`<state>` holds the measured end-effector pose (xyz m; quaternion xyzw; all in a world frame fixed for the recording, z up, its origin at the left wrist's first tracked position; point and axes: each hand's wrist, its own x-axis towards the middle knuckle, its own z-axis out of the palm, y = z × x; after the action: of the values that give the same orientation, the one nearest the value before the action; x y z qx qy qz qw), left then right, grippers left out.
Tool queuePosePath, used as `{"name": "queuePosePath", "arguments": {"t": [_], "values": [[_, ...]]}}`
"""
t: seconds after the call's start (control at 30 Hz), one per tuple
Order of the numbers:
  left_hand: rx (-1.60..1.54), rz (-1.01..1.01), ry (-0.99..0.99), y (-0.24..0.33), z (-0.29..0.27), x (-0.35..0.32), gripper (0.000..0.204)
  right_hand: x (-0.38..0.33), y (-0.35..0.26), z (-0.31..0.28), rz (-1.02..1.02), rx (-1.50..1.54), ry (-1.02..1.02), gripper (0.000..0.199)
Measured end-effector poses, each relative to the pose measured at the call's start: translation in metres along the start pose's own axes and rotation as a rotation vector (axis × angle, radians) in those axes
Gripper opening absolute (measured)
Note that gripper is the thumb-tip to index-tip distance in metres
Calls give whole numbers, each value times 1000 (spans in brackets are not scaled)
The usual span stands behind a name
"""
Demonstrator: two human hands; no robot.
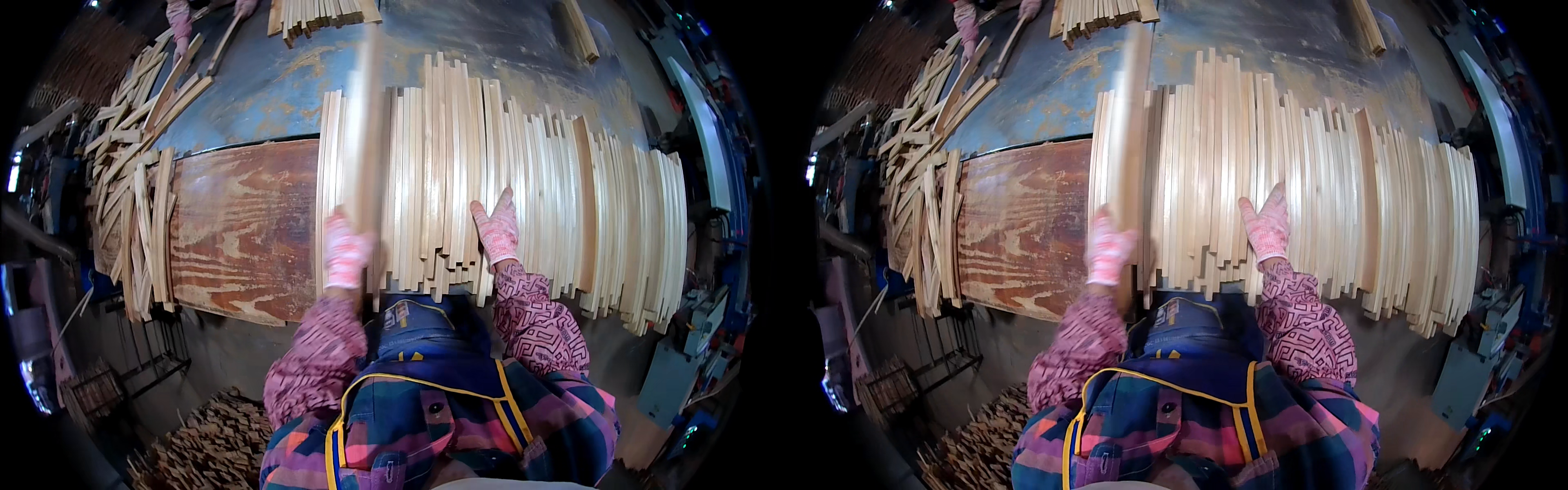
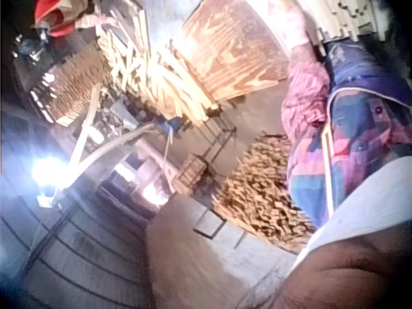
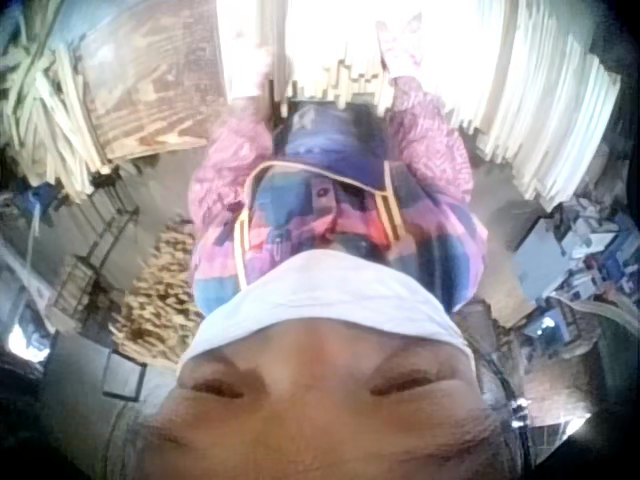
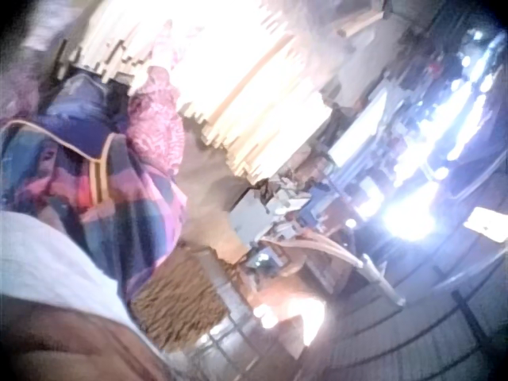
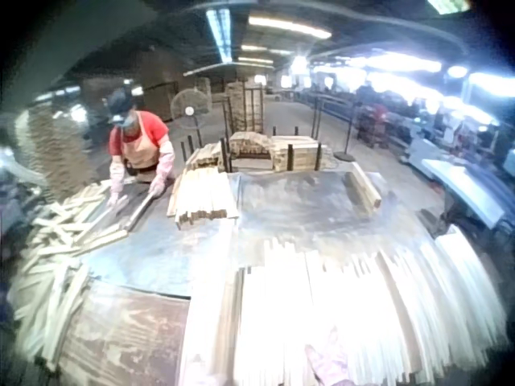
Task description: The person operates a wood processing machine, feeding a plank into the cutter and retrieving the resulting strips. They then walk to a nearby table and repeatedly pick up stacks of these wooden strips, arranging them into neat piles on the table surface.
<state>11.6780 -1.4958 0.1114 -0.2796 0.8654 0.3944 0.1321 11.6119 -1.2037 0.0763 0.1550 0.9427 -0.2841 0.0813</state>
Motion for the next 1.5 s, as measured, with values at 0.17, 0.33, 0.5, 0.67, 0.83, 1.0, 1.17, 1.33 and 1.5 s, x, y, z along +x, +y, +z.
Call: {"name": "queuePosePath", "arguments": {"t": [0.17,0.33,0.5,0.67,0.83,1.0,1.17,1.33,1.5], "values": [[180,296,-186,41,65,-21,97,5,15,0,-43,67,-24,95],[72,222,-202,13,49,7,86,4,29,9,-128,31,65,94],[650,32,222,5,5,17,113,0,18,1,-34,17,6,90],[485,13,87,-29,-5,35,122,3,23,9,-67,-16,41,95],[702,-58,-9,-21,-22,57,127,5,27,13,-58,12,41,94],[785,-148,56,-8,-22,67,124,5,28,13,-78,24,55,93],[706,-185,104,15,-21,97,121,4,23,12,-106,-8,65,91],[516,-107,27,5,-45,100,128,2,20,1,-75,7,28,90],[-589,138,-154,-42,-70,89,125,10,34,13,-149,-50,86,90]]}}
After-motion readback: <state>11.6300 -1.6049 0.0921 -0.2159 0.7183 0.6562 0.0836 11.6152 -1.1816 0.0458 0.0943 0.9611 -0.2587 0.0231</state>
